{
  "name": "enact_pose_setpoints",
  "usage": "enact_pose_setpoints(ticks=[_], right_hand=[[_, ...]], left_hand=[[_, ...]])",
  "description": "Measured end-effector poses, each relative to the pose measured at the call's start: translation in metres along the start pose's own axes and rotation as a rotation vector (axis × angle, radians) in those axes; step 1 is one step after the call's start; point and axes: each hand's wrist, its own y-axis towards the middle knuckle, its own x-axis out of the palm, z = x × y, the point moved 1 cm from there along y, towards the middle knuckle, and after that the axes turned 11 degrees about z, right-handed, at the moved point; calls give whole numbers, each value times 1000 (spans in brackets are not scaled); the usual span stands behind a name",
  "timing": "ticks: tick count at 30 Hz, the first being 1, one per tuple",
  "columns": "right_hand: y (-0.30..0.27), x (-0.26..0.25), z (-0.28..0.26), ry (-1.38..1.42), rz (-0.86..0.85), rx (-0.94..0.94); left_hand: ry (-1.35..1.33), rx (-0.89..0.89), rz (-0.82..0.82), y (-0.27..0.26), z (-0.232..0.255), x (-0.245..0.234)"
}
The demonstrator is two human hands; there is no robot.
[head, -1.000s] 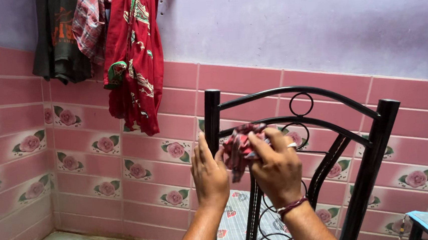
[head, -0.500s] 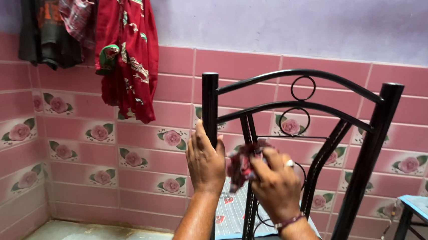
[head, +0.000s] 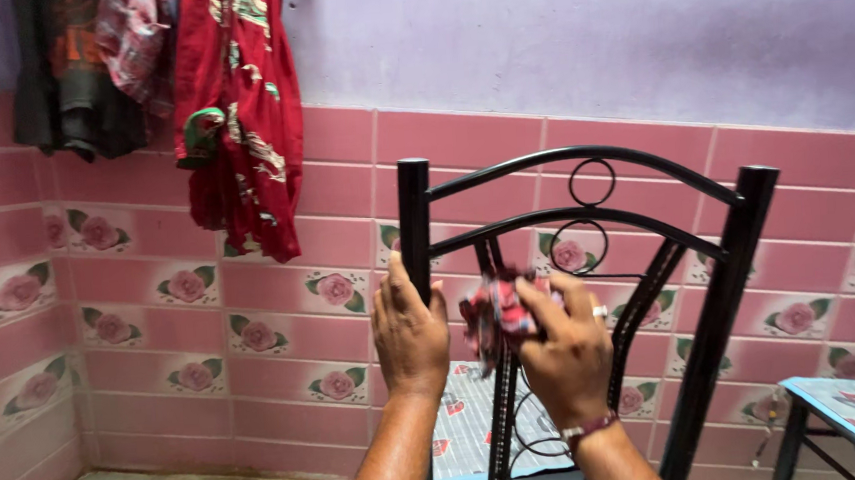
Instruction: The person wipes the metal frame of a black chair using a patterned cloth. They clean the backrest, legs, and seat area of the chair, which is positioned in a tiled room. The person moves the chair slightly to access different parts of the frame during the cleaning process.
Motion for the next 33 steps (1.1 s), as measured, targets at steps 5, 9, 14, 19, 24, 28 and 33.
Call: enact_pose_setpoints(ticks=[5, 9, 14, 19, 24, 28, 33], right_hand=[[49, 18, -3, 31, 53, -233], [67, 8, 22, -86, 37, -394], [72, 0, 48, -65, 239, -110], [95, 7, 79, -185, 265, -39], [77, -5, 72, -287, 111, -125], [67, -17, 57, -127, -3, -52], [42, -7, 29, -190, -138, -10]], left_hand=[[-35, 18, -3, 0, -2, -2], [-11, 12, -24, -1, -3, -1], [2, 45, 11, -1, -4, 1], [-14, 3, -34, -4, -3, 1], [-10, 19, -8, -5, -3, 1], [9, 48, 18, -3, -4, 2], [3, 44, 23, -4, -4, 3]])
